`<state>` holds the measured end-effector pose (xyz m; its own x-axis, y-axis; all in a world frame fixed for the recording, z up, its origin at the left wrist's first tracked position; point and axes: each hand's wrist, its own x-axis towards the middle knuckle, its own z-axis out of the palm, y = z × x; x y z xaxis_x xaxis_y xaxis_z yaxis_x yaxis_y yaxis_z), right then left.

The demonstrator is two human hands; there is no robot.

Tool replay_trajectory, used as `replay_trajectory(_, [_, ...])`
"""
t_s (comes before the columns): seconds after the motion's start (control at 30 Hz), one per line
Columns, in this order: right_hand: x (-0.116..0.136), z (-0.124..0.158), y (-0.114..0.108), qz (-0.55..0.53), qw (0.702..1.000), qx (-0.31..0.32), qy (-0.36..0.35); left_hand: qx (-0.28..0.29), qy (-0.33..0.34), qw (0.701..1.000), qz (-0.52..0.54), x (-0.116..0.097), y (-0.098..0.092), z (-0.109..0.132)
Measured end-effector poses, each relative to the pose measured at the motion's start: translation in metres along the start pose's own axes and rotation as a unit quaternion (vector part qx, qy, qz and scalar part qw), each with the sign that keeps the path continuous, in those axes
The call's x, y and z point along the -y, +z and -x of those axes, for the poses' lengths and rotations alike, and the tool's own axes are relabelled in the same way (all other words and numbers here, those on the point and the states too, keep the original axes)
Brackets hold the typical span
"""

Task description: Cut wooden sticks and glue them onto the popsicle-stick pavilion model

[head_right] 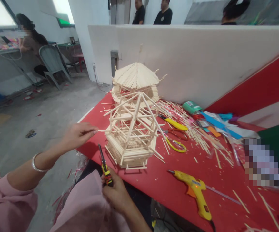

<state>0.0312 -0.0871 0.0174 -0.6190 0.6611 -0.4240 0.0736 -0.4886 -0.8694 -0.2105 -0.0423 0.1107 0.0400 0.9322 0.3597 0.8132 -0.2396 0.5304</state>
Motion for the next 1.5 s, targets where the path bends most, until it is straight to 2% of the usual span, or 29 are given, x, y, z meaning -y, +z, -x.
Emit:
replay_trajectory(0.33, [-0.001,-0.001,-0.001,0.007,1.0,0.005,0.0,0.012,-0.008,1.0,-0.013,-0.001,-0.001,-0.001])
replay_trajectory(0.7, [-0.019,-0.005,-0.002,-0.004,1.0,0.0,-0.005,0.005,0.006,1.0,-0.002,0.001,0.0,-0.001])
replay_trajectory(1.03, [-0.007,0.0,0.0,-0.009,1.0,-0.009,0.008,-0.002,0.014,1.0,0.0,0.001,0.001,0.0])
replay_trajectory(1.23, [-0.013,-0.002,0.002,-0.015,1.0,-0.024,0.008,0.005,0.008,1.0,0.009,0.001,0.0,-0.002])
replay_trajectory(1.37, [-0.013,-0.007,0.009,0.0,0.998,-0.055,-0.021,-0.006,-0.004,1.0,0.021,0.0,-0.001,0.0])
replay_trajectory(1.5, [-0.004,-0.014,0.018,0.067,0.99,-0.07,-0.106,-0.034,-0.023,0.998,0.046,-0.007,-0.007,0.013])
